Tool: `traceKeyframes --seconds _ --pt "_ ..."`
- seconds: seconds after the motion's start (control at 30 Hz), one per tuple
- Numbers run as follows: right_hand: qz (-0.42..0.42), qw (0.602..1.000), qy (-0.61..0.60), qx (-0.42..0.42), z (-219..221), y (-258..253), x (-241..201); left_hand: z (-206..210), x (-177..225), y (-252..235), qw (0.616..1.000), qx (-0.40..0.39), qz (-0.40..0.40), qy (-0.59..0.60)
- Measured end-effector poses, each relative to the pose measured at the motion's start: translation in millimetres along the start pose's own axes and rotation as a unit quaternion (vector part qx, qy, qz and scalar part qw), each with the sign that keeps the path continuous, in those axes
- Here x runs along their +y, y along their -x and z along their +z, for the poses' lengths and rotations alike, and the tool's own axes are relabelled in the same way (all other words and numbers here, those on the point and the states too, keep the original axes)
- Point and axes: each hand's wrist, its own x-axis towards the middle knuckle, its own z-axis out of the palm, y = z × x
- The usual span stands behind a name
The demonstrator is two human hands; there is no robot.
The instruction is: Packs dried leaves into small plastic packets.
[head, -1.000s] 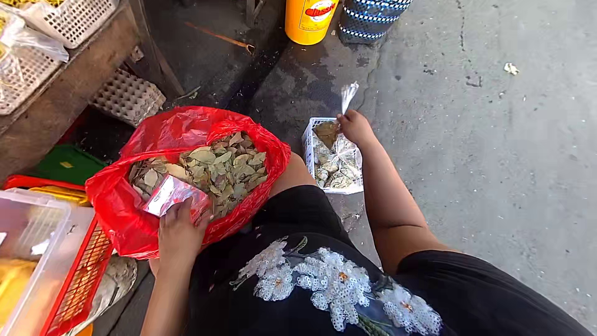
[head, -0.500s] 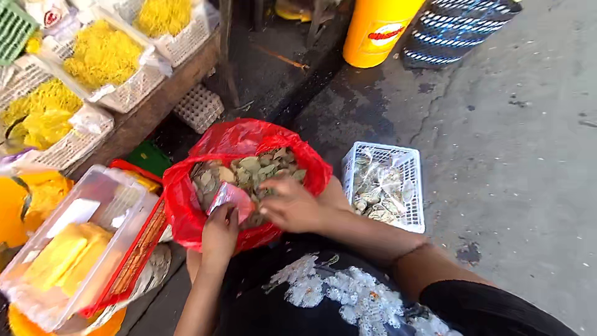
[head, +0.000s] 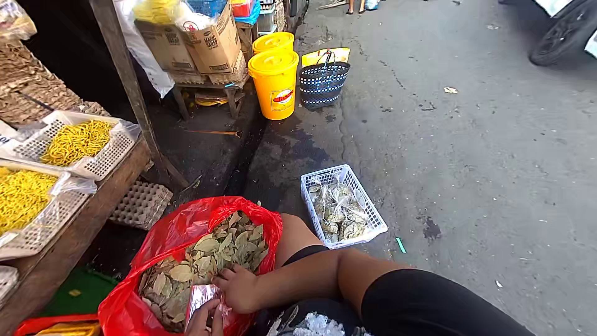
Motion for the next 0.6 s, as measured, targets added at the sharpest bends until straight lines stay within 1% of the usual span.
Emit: traceKeyframes --seconds 0.07,0.13,0.23,0.3,0.37,0.43,0.5,0.57,0.6 --pt "-0.042 0.998 0.030 0.043 5.6 0.0 4.6 -0.5 -3.9 -1.1 1.000 -0.005 -0.005 0.005" --pt "-0.063 0.995 0.029 0.069 8.9 0.9 8.2 -0.1 -8.0 -1.1 1.000 -0.013 -0.006 0.014" --pt "-0.057 0.993 -0.033 0.101 8.7 2.4 11.8 1.6 -16.9 0.7 0.999 -0.013 0.020 0.029" --pt "-0.050 0.989 -0.092 0.100 -2.6 6.9 6.8 1.6 -18.9 4.3 0.999 -0.011 0.044 0.028" --pt "-0.062 0.983 -0.140 0.098 -15.6 12.6 -1.7 4.5 -18.3 6.6 0.999 -0.011 0.030 0.010" --pt "-0.099 0.974 -0.166 0.122 -24.2 20.3 -9.7 12.6 -21.3 6.9 0.999 0.029 0.030 0.015" --pt "-0.139 0.960 -0.181 0.165 -29.5 28.2 -14.5 17.0 -25.3 4.6 0.995 0.078 0.053 0.029" --pt "-0.164 0.943 -0.199 0.212 -38.3 36.6 -15.6 11.9 -28.2 0.0 0.991 0.112 0.069 0.022" --pt "-0.168 0.937 -0.214 0.220 -47.5 43.6 -17.2 8.5 -31.7 -2.4 0.988 0.129 0.082 0.012"
